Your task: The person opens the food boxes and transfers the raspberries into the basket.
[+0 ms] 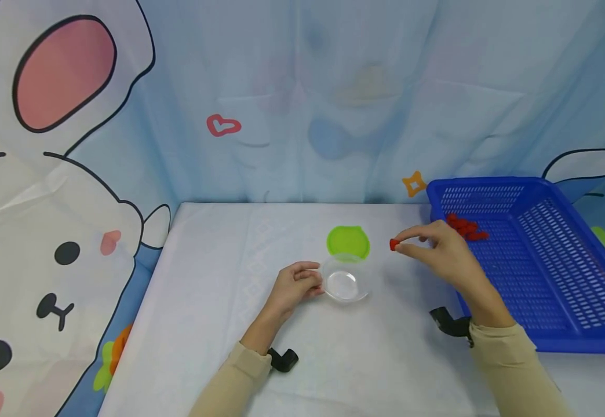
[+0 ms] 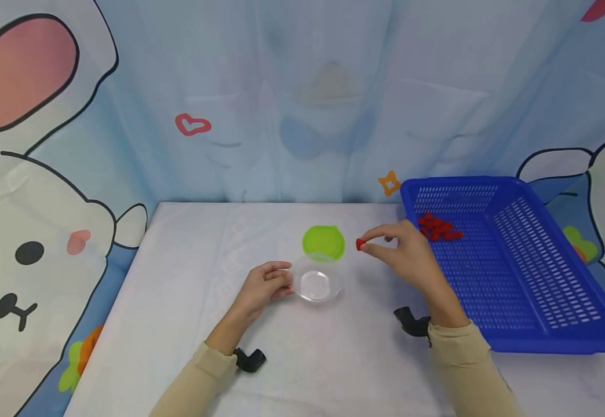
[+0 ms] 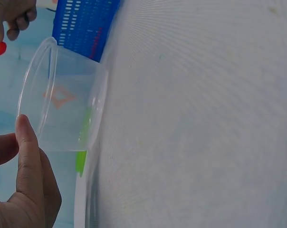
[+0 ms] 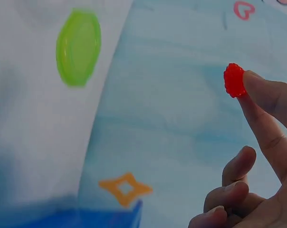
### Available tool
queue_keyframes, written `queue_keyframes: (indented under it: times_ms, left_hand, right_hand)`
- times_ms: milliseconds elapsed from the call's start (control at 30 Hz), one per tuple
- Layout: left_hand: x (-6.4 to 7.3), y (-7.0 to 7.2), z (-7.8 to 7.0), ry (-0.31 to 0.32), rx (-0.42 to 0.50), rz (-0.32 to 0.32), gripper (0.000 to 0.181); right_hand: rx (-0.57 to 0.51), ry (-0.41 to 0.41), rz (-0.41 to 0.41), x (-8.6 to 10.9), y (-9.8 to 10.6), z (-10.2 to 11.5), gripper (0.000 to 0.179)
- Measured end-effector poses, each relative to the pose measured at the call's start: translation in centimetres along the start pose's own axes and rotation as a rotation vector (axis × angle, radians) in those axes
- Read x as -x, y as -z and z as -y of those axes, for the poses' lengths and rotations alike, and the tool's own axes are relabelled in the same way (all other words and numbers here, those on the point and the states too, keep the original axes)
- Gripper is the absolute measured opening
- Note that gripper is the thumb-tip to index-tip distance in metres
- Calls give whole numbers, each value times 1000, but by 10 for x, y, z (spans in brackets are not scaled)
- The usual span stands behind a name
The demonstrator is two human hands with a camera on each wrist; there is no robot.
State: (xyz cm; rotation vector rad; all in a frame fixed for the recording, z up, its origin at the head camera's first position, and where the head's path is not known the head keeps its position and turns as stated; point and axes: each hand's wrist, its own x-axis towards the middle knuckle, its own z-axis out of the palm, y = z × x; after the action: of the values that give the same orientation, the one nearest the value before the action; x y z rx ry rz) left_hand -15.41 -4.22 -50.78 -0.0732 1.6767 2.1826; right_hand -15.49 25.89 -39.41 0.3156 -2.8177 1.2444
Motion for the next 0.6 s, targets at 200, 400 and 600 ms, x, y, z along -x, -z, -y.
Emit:
queue_keyframes:
  times_ms: [200,400,600]
  left_hand:
    - [1,0,0,2,-3,-3,37]
    - [1,0,0,5,-1,0,38]
    - [1,0,1,-4,2,1,38]
  right_hand:
    - [32,-176,-36,2,55,-20,41]
    - [26,-337,-43,-7,91,-64,62]
    - [-45,-461,30,-18,103,-118,68]
